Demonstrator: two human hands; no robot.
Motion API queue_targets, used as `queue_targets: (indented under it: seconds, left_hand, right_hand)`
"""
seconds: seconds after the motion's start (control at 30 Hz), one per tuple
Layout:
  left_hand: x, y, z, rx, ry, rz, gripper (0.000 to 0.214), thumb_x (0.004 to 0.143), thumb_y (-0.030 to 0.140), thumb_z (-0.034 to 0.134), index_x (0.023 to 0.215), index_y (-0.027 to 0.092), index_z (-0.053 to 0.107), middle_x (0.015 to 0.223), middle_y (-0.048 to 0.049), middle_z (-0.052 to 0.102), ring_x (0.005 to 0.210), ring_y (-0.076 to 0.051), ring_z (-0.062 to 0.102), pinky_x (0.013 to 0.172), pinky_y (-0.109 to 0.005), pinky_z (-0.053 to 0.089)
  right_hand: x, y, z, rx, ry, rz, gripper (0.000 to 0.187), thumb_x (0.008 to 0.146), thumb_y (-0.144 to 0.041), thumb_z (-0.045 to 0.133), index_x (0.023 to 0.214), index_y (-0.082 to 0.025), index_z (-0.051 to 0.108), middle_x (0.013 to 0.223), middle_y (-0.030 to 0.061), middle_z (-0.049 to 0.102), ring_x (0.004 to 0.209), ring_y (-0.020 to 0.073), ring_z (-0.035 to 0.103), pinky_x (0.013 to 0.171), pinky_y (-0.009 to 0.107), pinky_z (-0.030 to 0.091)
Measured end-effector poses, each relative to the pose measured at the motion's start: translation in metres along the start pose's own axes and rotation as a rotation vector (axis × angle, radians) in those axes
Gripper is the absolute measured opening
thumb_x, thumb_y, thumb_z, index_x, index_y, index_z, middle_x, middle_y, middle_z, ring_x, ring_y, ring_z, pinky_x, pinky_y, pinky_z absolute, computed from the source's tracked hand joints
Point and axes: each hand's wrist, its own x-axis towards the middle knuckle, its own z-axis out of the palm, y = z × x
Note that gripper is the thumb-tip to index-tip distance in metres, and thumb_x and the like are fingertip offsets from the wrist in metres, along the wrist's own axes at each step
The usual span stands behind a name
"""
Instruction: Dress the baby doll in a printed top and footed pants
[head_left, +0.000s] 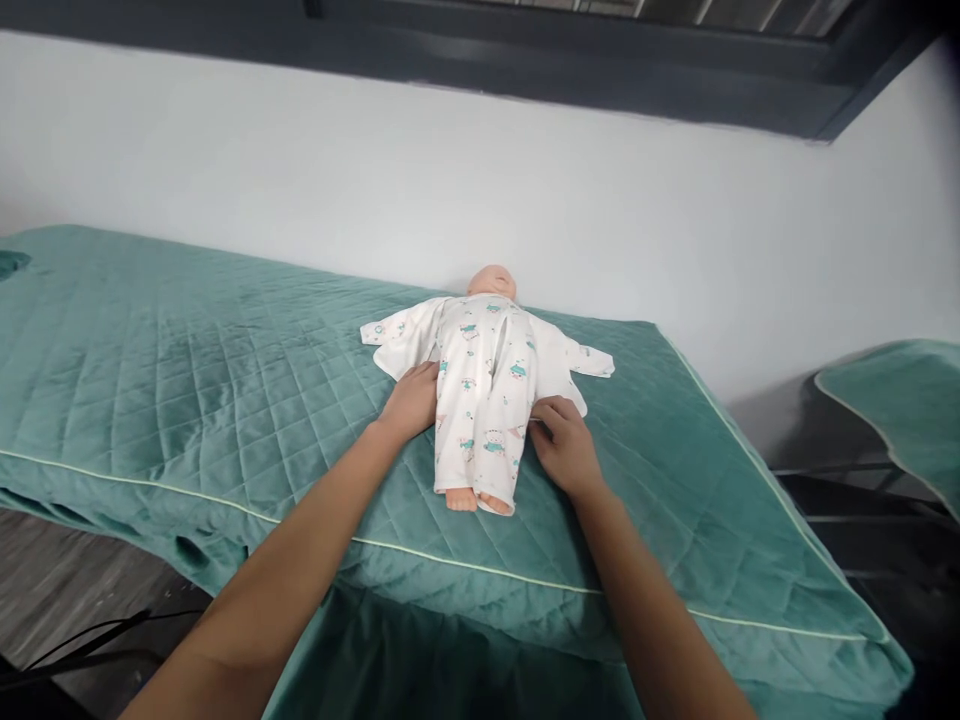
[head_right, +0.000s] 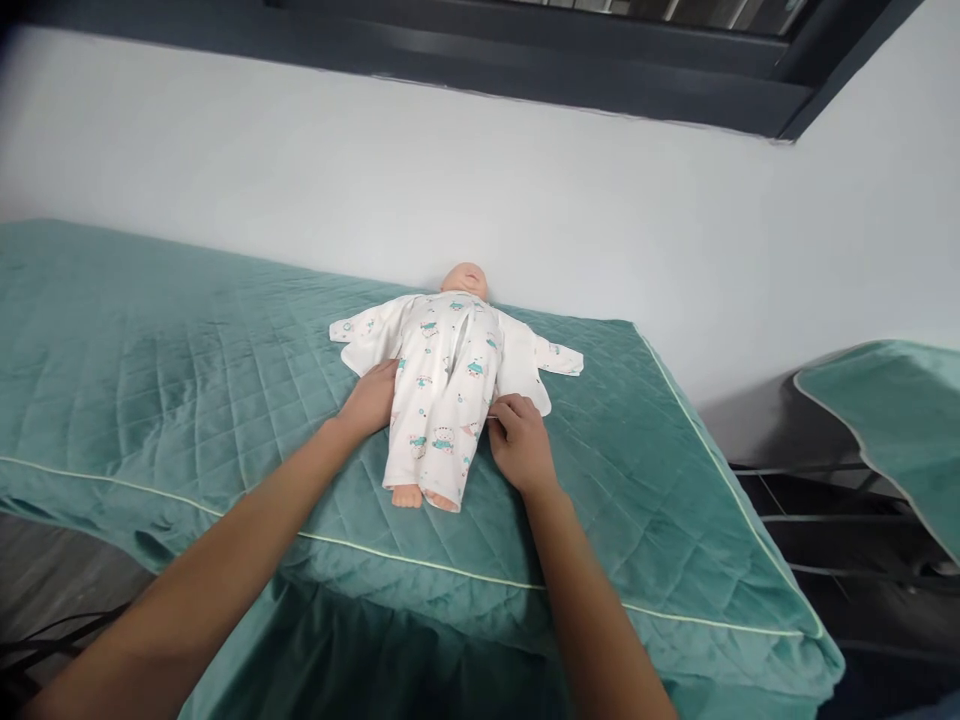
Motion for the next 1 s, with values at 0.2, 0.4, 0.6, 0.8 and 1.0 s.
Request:
queue_targets:
  seconds: [0.2,0.4,0.6,0.8,1.0]
  left_hand:
    - [-0.019,0.007,-0.010,0.122,0.024,0.029,0.021,0.092,0.016,0.052,0.087,0.016,0.073,0.100,-0.0143,0.066,0.101,-0.029,0.058,0.085,-0.041,0.048]
    - [-0.039,0.000,-0.010,-0.052,0.051,-0.016,0.026,0.094,0.019,0.049,0.081,0.020,0.073,0.097,-0.0100,0.067,0.099,-0.026,0.058,0.087,-0.041,0.048]
    - [-0.023,-0.029,-0.008,-0.044,0.259,-0.658,0.043,0.094,0.040,0.054,0.128,0.016,0.063,0.131,-0.0194,0.060,0.125,-0.038,0.052,0.102,-0.053,0.042]
    - [-0.011,-0.048,-0.007,-0.045,0.285,-0.851,0.025,0.088,0.033,0.057,0.104,0.015,0.063,0.119,-0.0209,0.063,0.121,-0.041,0.055,0.102,-0.057,0.041]
    - [0.004,-0.022,-0.046,-0.567,0.525,-0.602,0.010,0.091,0.026,0.050,0.098,0.020,0.053,0.094,-0.0042,0.063,0.088,-0.018,0.061,0.085,-0.032,0.051]
  right_hand:
    - [0.003,-0.002,0.000,-0.056,-0.071,0.028,0.019,0.086,-0.013,0.047,0.081,-0.020,0.064,0.096,0.0100,0.066,0.094,0.0258,0.054,0.087,0.041,0.044]
    - [-0.001,0.004,0.001,0.014,-0.056,0.117,0.021,0.085,-0.014,0.046,0.082,-0.021,0.066,0.089,0.0068,0.068,0.089,0.0237,0.057,0.084,0.039,0.045]
    - [0.002,0.049,-0.002,-0.191,0.337,0.542,0.029,0.086,-0.040,0.056,0.100,-0.017,0.066,0.105,0.0182,0.067,0.100,0.0318,0.057,0.089,0.049,0.045]
    - [0.015,0.059,-0.015,-0.128,0.196,0.747,0.032,0.074,-0.048,0.070,0.064,-0.024,0.052,0.066,0.0056,0.057,0.070,0.0243,0.054,0.073,0.042,0.043]
    - [0.062,0.026,-0.041,0.225,0.320,0.617,0.032,0.085,-0.054,0.054,0.079,-0.022,0.055,0.075,0.0007,0.059,0.070,0.0177,0.053,0.068,0.033,0.045]
